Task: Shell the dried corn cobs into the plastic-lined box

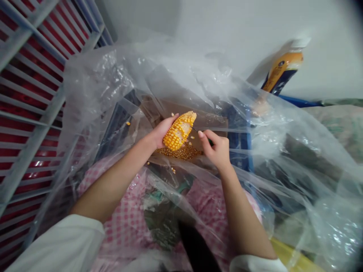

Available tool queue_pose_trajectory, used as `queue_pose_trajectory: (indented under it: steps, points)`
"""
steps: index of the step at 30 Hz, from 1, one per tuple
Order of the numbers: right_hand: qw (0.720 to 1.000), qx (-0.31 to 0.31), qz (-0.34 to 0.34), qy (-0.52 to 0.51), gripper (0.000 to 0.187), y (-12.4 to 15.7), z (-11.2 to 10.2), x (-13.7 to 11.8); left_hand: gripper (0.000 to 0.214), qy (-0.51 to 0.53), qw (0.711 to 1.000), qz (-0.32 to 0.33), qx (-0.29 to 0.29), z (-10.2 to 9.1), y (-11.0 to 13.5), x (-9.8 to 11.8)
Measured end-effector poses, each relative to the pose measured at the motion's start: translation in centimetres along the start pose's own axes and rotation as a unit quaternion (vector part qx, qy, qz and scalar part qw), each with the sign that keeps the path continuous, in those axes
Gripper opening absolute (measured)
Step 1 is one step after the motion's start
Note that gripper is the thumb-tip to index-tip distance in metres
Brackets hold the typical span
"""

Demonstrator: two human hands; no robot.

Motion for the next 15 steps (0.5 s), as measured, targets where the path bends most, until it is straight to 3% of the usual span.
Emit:
queue_pose_trajectory:
  steps: [4,8,12,15]
  points:
    - [0.997,0.003,0.059,-0.053,0.041,-0.3,-0.7,0.5,0.050,-0.034,0.993,0.076,0.086,-1.3,-0.2,0.7]
    - [0.989,-0.087,0.076,-0.097,0.043,-0.6,-0.1,0.8,0.046,-0.220,0.943,0.177,0.179,-1.5,1.1,2.0]
    - [0.967,-0.167,0.114,-0.156,0.043,-0.2,0.8,1.5,0.044,-0.341,0.898,0.194,0.200,-0.8,1.9,2.5]
    - [0.957,-0.177,0.133,-0.185,0.043,0.2,1.5,1.8,0.042,-0.320,0.911,0.169,0.198,-0.8,1.4,2.1]
Point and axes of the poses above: each hand's wrist, its own y-axis away from the middle knuckle, its own z-axis out of the palm, x = y × z, the point moved 6 cm from there along -y, towards the middle knuckle, and after that the axes turned 9 degrees about -z, right-handed, at the moved point
